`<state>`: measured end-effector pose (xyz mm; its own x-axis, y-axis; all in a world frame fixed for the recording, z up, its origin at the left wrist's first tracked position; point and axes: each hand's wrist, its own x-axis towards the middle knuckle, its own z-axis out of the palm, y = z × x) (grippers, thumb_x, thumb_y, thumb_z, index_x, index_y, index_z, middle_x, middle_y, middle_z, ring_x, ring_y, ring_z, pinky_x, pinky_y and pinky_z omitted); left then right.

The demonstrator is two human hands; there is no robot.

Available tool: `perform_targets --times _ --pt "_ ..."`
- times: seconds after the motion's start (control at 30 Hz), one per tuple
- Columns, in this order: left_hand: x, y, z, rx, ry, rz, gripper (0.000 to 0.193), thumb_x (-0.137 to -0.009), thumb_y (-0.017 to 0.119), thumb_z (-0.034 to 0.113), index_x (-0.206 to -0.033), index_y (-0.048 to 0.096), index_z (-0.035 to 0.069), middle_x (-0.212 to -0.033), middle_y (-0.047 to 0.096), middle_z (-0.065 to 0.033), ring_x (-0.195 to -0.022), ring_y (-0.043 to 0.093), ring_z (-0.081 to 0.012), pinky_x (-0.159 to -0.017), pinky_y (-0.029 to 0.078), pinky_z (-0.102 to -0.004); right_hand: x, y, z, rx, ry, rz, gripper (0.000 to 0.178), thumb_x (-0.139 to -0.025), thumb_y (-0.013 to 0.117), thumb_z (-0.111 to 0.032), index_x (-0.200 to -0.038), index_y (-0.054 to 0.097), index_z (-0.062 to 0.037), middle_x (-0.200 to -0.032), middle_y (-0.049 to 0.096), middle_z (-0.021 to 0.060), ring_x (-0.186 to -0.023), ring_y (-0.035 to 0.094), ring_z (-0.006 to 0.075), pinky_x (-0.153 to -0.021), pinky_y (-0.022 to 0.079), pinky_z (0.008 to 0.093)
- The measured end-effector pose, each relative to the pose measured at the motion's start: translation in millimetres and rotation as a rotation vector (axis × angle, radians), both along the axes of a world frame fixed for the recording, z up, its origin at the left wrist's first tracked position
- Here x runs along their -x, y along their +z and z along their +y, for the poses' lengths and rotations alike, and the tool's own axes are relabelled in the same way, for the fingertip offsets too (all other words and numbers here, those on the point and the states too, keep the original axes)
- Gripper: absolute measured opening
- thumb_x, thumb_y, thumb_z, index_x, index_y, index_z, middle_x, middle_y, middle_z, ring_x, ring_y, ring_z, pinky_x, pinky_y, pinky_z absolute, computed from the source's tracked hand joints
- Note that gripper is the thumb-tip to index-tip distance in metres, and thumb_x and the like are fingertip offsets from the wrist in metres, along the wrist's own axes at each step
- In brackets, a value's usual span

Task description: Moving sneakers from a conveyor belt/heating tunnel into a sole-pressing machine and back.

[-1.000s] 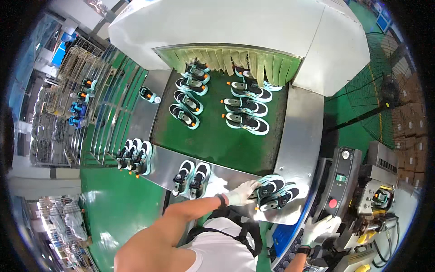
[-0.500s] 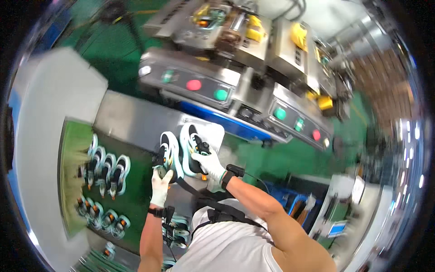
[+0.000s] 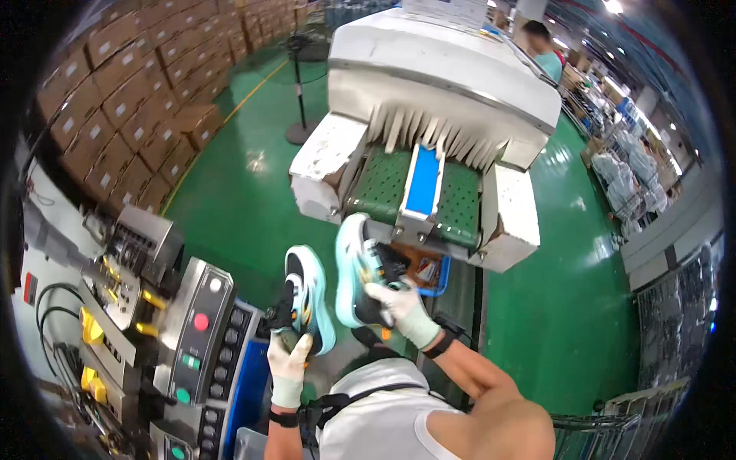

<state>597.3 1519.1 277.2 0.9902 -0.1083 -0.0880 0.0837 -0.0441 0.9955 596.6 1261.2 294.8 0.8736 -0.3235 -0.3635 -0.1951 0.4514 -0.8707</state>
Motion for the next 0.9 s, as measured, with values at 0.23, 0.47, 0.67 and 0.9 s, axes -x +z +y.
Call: perform_targets --times 0.23,0.47,0.67,0.9 --pt "-229 21 -229 -0.12 -0.211 -0.526 0.069 -0.082 0.073 0.009 -0.142 0.042 -0.005 -0.129 0.058 -0.0263 -0.123 0.057 -0.0354 -0.106 0.042 -0.0393 -101 30 -216 0.948 -0.478 0.095 0.074 -0.073 0.083 -0.021 -0.132 0.045 0.0043 -0.11 0.068 0.0188 -0.097 0.068 0.027 -0.087 0.054 0.0373" --pt "-374 -3 -391 -0.221 -0.345 -0.623 0.077 -0.084 0.072 0.015 -0.147 0.034 -0.005 -0.147 0.043 -0.0282 -0.136 0.042 -0.0426 -0.114 0.035 -0.0424 -216 -21 -403 1.096 -0.496 0.041 0.044 -0.083 0.071 -0.021 -0.116 0.057 0.0053 -0.101 0.07 0.0128 -0.087 0.066 0.0211 -0.079 0.053 0.0351" --pt "-263 -36 -220 -0.221 -0.326 -0.606 0.072 -0.092 0.064 0.018 -0.152 0.029 -0.001 -0.156 0.033 -0.0256 -0.145 0.033 -0.0366 -0.121 0.026 -0.0393 -244 -49 -301 1.129 -0.252 -0.43 0.051 -0.098 0.06 -0.019 -0.14 0.042 0.0053 -0.143 0.049 0.0213 -0.128 0.051 0.0289 -0.114 0.035 0.0425" --pt "24 -143 60 -0.438 0.408 0.229 0.044 -0.096 0.053 0.036 -0.125 0.06 0.004 -0.12 0.065 -0.023 -0.109 0.063 -0.0394 -0.095 0.05 -0.0455 -188 -76 60 0.819 0.601 -0.538 0.055 -0.101 0.056 -0.013 -0.148 0.035 0.0052 -0.153 0.04 0.0197 -0.14 0.041 0.0283 -0.116 0.032 0.0394"
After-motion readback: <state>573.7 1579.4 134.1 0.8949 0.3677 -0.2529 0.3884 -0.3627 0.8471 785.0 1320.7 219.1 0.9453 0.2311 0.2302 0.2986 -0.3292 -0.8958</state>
